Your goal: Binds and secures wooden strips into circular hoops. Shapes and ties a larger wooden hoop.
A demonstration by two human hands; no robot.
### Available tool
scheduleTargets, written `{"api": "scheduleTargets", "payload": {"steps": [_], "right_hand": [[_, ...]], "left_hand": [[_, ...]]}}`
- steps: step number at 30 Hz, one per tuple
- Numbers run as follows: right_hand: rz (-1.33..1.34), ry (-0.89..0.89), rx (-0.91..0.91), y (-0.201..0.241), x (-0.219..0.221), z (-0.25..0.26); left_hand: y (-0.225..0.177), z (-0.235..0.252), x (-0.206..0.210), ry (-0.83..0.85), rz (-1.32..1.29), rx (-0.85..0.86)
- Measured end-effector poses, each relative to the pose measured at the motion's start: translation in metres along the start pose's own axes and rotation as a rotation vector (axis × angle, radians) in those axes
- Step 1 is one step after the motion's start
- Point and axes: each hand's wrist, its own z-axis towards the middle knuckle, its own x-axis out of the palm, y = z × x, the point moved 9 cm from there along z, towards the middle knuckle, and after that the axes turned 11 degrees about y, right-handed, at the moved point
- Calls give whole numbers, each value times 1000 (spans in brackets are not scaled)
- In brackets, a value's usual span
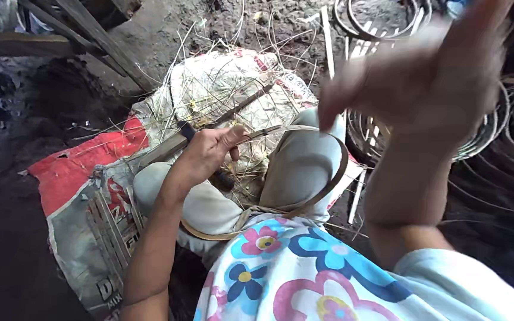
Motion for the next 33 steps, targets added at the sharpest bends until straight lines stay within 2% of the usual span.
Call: {"api": "scheduleTargets", "payload": {"steps": [1,3,5,6,8,10,11,14,16,17,18,20,21,22,23,25,27,28,29,31,33], "right_hand": [[-58,14,24,-10,17,-28],[-138,-43,265,-58,43,-58],[-61,-226,438,-104,62,-57],[35,-309,411,-118,71,-48],[263,-456,245,-132,84,-29],[309,-562,177,-140,86,-18],[183,-554,200,-142,84,-14],[-614,-368,314,-128,86,-3],[-861,-137,462,-125,113,8],[-912,-20,460,-117,131,15],[-968,57,374,-96,147,25],[-1008,56,118,-40,147,50],[-966,39,56,-19,134,65],[-904,67,93,-10,114,85],[-824,174,212,-15,93,105],[-714,412,448,-62,64,134],[-544,545,563,-121,58,141],[-446,534,599,-136,56,138],[-319,440,594,-136,49,134],[0,172,450,-107,25,123],[262,96,253,-60,11,96]], "left_hand": [[1,3,2,20,-89,-17],[1,10,6,61,-203,-32],[-3,18,10,94,-239,-26],[-5,20,10,105,-235,-25],[-7,22,8,103,-206,-11],[-9,12,2,68,-99,16],[-13,5,-3,46,44,55],[-16,-12,-13,-95,571,125],[-3,-19,-16,-263,712,110],[1,-18,-17,-319,741,107],[4,-15,-16,-343,767,104],[6,-10,-13,-328,803,80],[8,-12,-11,-320,826,51],[6,-14,-10,-356,851,54],[2,-16,-8,-407,879,73],[-7,-18,-8,-457,900,159],[-7,-17,-10,-432,870,226],[-5,-15,-11,-413,844,238],[-3,-12,-13,-398,818,225],[1,-10,-15,-352,767,161],[5,-9,-18,-309,694,109]]}}
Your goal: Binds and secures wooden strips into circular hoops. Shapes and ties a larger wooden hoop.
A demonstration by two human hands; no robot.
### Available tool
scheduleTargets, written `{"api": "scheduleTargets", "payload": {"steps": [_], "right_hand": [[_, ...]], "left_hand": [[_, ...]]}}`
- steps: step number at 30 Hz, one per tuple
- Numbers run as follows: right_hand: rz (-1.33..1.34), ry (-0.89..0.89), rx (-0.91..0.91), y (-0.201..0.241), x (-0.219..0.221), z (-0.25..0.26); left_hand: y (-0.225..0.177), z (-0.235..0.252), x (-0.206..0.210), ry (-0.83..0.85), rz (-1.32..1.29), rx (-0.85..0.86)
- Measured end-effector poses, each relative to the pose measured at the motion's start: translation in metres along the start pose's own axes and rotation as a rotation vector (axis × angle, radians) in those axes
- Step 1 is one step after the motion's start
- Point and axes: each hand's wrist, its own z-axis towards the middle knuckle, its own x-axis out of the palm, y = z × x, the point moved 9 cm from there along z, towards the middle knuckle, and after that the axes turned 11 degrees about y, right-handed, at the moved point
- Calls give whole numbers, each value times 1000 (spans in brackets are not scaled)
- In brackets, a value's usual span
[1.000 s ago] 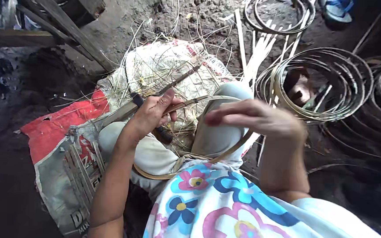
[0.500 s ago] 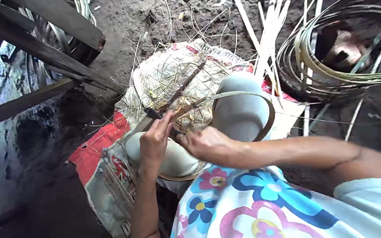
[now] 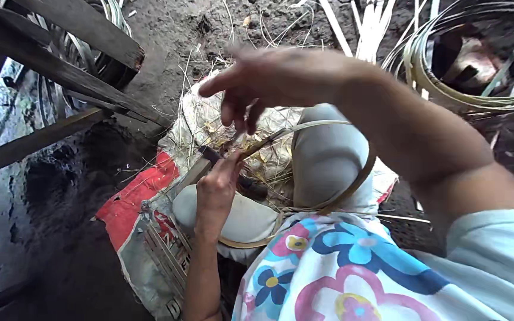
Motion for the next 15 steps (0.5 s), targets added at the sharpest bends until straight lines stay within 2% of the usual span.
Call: {"api": "scheduleTargets", "payload": {"steps": [2,4,6,7,9,11,13,15], "right_hand": [[13,35,-147,10,20,-49],[-185,-71,-23,-31,37,-85],[-352,-266,152,-87,45,-87],[-304,-333,168,-109,48,-77],[-126,-444,59,-131,55,-56],[-84,-511,-24,-131,63,-49],[-400,-452,-77,-97,74,-56],[-751,-401,-162,-42,77,-65]], "left_hand": [[5,1,1,35,-66,-20],[5,5,3,61,-119,-14],[2,9,4,90,-153,6],[0,12,5,103,-157,14],[-4,16,6,116,-152,33],[-3,18,6,107,-135,39],[-1,17,6,92,-99,33],[-3,18,6,77,-46,31]]}}
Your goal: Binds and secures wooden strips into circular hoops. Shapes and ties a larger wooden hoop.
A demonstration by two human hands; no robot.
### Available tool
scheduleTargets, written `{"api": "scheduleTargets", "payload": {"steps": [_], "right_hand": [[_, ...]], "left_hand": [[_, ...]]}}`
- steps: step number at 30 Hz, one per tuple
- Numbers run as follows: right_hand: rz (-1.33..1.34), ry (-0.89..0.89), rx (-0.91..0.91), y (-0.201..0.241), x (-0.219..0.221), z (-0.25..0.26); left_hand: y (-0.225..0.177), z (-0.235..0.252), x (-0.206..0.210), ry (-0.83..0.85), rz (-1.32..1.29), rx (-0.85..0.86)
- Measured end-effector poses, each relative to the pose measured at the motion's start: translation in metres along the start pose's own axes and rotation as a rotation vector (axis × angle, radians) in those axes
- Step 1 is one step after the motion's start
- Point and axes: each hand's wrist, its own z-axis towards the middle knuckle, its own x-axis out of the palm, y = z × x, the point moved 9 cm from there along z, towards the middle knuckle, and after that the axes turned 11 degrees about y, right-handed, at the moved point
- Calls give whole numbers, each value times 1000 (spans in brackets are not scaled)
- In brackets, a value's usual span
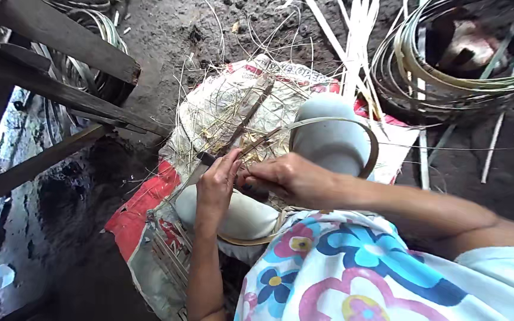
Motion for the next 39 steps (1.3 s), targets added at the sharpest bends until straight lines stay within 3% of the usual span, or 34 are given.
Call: {"api": "scheduleTargets", "payload": {"steps": [2,4,6,8,11,13,16,19,22,25,27,30,32,34,36,39], "right_hand": [[-199,59,-28,18,-35,22],[-200,299,129,-7,-50,57],[-86,577,293,-51,-31,80],[132,697,417,-77,-10,81],[535,400,313,-67,-30,62],[730,337,243,-53,-38,28],[691,318,334,-62,-16,-22],[495,137,340,-89,18,-23],[721,-33,301,-106,52,-9],[656,116,334,-91,57,-6],[480,137,208,-46,23,-5],[171,-2,4,12,-55,8],[-93,36,90,-1,-85,27],[-177,276,288,-45,-75,40],[-56,482,394,-69,-47,38],[136,586,542,-81,-30,31]], "left_hand": [[-8,-3,-1,-52,69,30],[-13,-6,-2,-98,140,63],[-14,-8,-2,-134,168,84],[-9,-12,3,-131,169,78],[6,-19,6,-96,152,-2],[11,-15,3,-69,124,-19],[13,-2,7,48,14,27],[18,14,21,159,-107,92],[25,18,26,166,-148,109],[30,12,21,86,-133,105],[27,7,17,25,-82,96],[5,-3,8,-6,44,106],[-10,-13,0,-36,93,138],[-22,-23,-6,-80,117,171],[-27,-27,-8,-93,131,168],[-34,-23,-10,-84,175,133]]}}
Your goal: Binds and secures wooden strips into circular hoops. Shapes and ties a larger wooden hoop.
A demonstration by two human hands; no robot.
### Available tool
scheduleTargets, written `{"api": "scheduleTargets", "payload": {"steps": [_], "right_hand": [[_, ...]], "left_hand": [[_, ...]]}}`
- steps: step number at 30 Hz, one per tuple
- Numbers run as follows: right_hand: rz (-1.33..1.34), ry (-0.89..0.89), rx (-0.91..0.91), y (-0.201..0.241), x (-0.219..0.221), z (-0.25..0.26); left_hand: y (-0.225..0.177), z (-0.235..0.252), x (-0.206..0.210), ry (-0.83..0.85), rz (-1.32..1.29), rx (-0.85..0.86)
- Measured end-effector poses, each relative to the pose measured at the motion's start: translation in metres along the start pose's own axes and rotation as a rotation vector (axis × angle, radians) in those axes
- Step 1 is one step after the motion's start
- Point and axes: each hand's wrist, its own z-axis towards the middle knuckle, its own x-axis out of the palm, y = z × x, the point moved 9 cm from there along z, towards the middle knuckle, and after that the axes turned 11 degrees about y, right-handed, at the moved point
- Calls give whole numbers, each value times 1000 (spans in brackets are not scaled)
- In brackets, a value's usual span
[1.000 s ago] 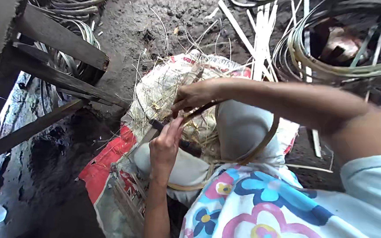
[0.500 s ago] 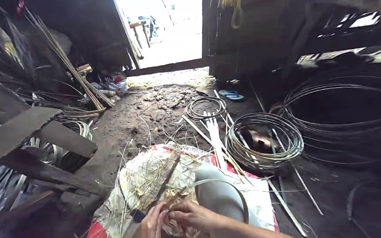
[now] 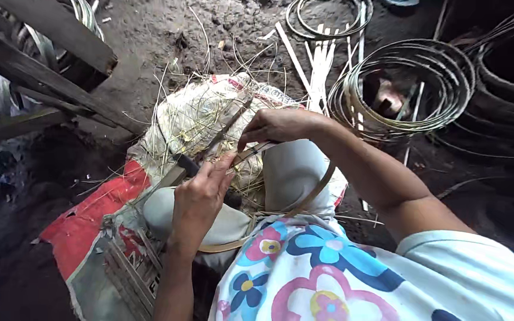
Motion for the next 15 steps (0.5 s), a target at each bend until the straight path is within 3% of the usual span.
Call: {"api": "scheduleTargets", "payload": {"steps": [4,6,8,10,12,15], "right_hand": [[113,-79,6,-12,-6,5],[92,-349,-188,-13,-26,-7],[118,-602,-273,-8,-37,-40],[196,-709,-335,1,-25,-77],[143,-662,-263,1,8,-96],[25,-529,-139,-9,50,-65]], "left_hand": [[-3,20,2,47,26,-30],[2,26,4,75,5,-28],[7,30,7,123,-24,-43],[9,33,7,163,-47,-40],[5,36,7,206,-78,-12],[-4,41,5,238,-141,53]]}}
